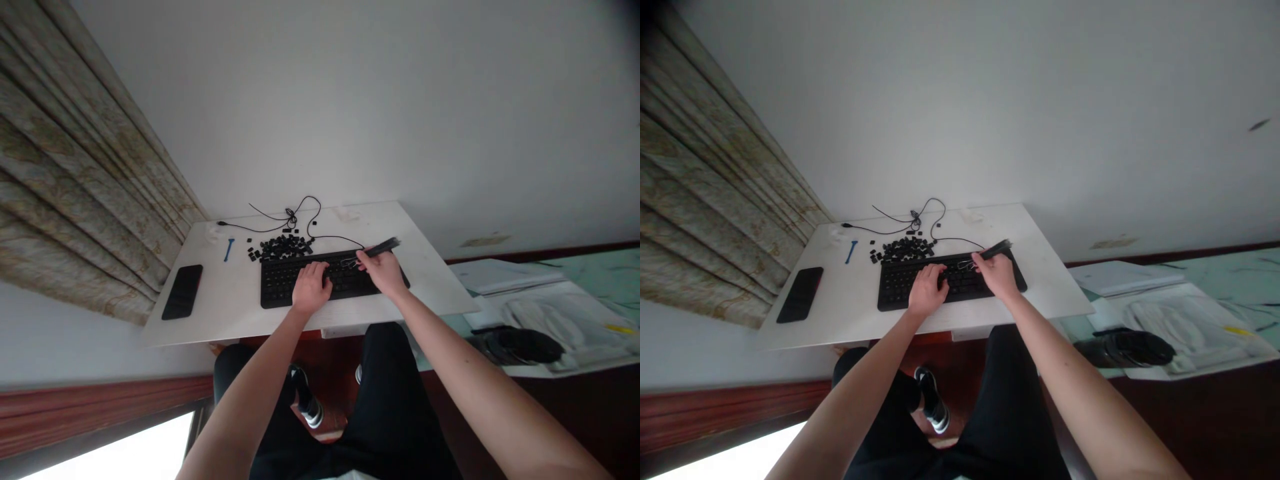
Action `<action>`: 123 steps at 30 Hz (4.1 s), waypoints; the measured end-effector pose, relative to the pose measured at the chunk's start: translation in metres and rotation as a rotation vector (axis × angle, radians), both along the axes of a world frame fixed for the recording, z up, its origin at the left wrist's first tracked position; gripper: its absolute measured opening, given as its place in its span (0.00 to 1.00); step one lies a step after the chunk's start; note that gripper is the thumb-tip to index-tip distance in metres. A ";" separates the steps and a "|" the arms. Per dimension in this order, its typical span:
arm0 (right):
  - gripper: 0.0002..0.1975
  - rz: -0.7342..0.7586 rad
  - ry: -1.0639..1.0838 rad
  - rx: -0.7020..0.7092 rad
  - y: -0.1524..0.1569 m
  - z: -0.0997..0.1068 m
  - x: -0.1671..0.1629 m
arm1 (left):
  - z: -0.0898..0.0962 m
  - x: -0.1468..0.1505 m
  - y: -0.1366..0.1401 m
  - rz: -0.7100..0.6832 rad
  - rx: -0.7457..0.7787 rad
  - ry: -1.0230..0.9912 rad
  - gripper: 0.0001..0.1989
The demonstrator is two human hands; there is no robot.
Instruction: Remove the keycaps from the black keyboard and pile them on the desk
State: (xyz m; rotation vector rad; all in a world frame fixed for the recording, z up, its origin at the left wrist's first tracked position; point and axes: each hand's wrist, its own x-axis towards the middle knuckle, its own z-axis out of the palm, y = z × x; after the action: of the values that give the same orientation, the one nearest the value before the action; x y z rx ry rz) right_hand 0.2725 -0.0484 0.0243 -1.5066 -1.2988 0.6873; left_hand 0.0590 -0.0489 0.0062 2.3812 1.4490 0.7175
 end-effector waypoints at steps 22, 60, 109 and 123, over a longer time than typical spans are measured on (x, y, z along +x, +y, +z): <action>0.06 0.082 -0.624 -0.149 0.015 0.029 -0.079 | -0.002 0.001 0.005 0.060 -0.008 0.114 0.05; 0.10 0.309 -0.326 0.203 -0.026 -0.003 -0.056 | 0.004 -0.001 0.006 -0.025 -0.038 0.143 0.10; 0.26 -0.474 0.131 0.133 -0.007 -0.041 0.070 | 0.008 0.005 0.026 0.109 0.043 -0.057 0.15; 0.26 -0.506 0.169 0.143 -0.006 -0.035 0.065 | 0.003 0.011 0.005 0.047 -0.009 0.023 0.13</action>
State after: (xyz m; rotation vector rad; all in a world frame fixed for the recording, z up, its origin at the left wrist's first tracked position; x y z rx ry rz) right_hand 0.3373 -0.0545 -0.0104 -1.5391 -0.7744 0.3725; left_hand 0.0704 -0.0441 0.0087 2.3635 1.5190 0.6956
